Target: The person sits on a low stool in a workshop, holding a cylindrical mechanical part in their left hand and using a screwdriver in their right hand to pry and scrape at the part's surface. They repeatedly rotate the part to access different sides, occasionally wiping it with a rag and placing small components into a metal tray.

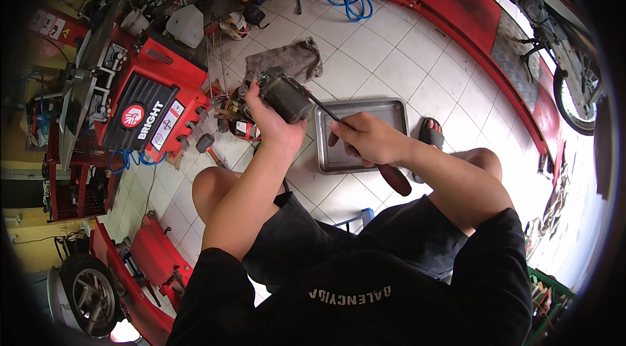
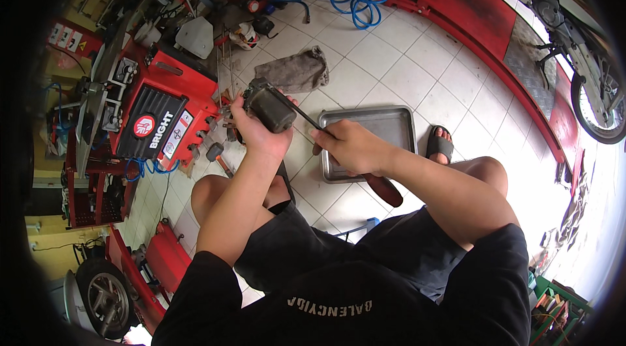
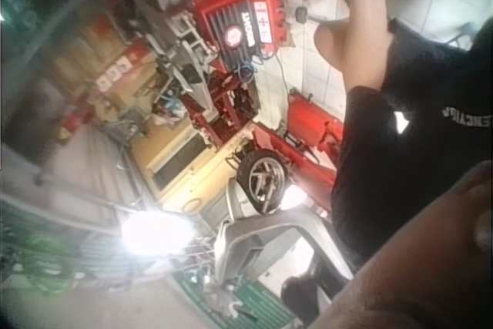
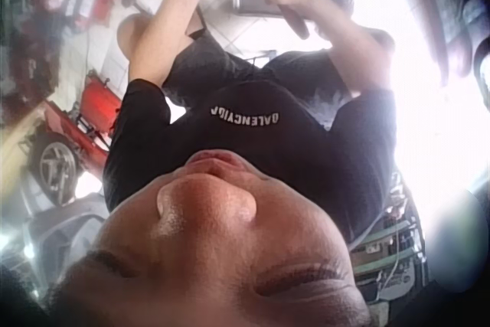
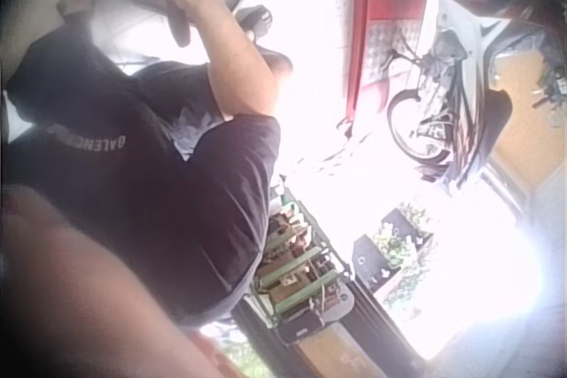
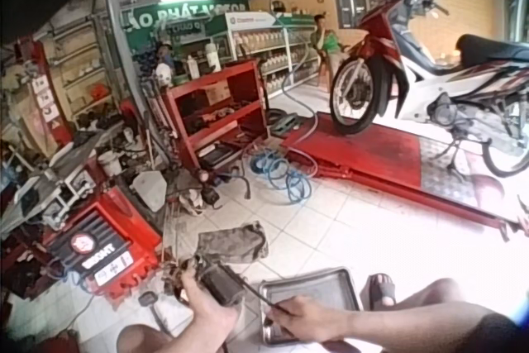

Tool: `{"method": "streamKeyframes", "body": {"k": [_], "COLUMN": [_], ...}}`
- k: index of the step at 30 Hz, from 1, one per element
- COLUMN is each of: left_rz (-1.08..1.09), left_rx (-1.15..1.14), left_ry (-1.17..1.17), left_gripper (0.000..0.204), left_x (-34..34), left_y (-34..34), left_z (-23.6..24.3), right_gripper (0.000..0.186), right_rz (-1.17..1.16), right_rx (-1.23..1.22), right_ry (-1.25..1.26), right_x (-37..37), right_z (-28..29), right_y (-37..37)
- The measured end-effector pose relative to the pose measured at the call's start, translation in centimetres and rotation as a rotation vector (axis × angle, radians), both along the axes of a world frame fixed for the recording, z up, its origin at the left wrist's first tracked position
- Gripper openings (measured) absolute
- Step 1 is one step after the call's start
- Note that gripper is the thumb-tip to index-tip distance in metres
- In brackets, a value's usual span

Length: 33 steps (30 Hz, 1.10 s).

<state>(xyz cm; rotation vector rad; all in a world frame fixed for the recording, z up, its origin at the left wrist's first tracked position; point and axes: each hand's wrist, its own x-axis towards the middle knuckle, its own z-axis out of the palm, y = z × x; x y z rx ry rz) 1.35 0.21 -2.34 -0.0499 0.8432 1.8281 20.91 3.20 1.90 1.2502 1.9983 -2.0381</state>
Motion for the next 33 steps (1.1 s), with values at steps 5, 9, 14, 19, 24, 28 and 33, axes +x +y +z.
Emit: {"method": "streamKeyframes", "body": {"k": [5, 9, 14, 19, 24, 28, 33], "left_rz": [0.035, 0.035, 0.066, 0.048, 0.103, 0.008, 0.008], "left_rx": [-0.038, -0.061, -0.053, -0.015, 0.016, 0.026, 0.021], "left_ry": [0.004, -0.008, -0.015, -0.061, -0.020, 0.010, 0.071], "left_gripper": [0.054, 0.054, 0.052, 0.052, 0.056, 0.056, 0.057], "left_x": [0.2, 0.7, 0.1, -0.3, -1.2, 0.3, -0.3], "left_y": [0.2, 0.2, 0.1, 0.5, 0.4, 0.9, 0.7], "left_z": [0.2, 0.3, 0.3, -0.1, -1.3, -1.2, -0.8], "right_gripper": [0.050, 0.049, 0.039, 0.040, 0.037, 0.027, 0.025], "right_rz": [0.009, -0.009, -0.135, -0.335, -0.324, -0.355, -0.424], "right_rx": [-0.020, -0.046, -0.050, -0.036, 0.024, 0.117, -0.156], "right_ry": [-0.019, -0.016, 0.115, 0.268, 0.243, 0.265, 0.432], "right_x": [-0.1, -0.1, -0.3, -0.2, -0.7, 0.6, -0.3], "right_z": [0.5, 0.1, -0.4, -1.0, -1.2, -2.9, -2.3], "right_y": [-0.3, -0.5, -0.6, -1.1, -0.7, -0.4, -0.7]}}
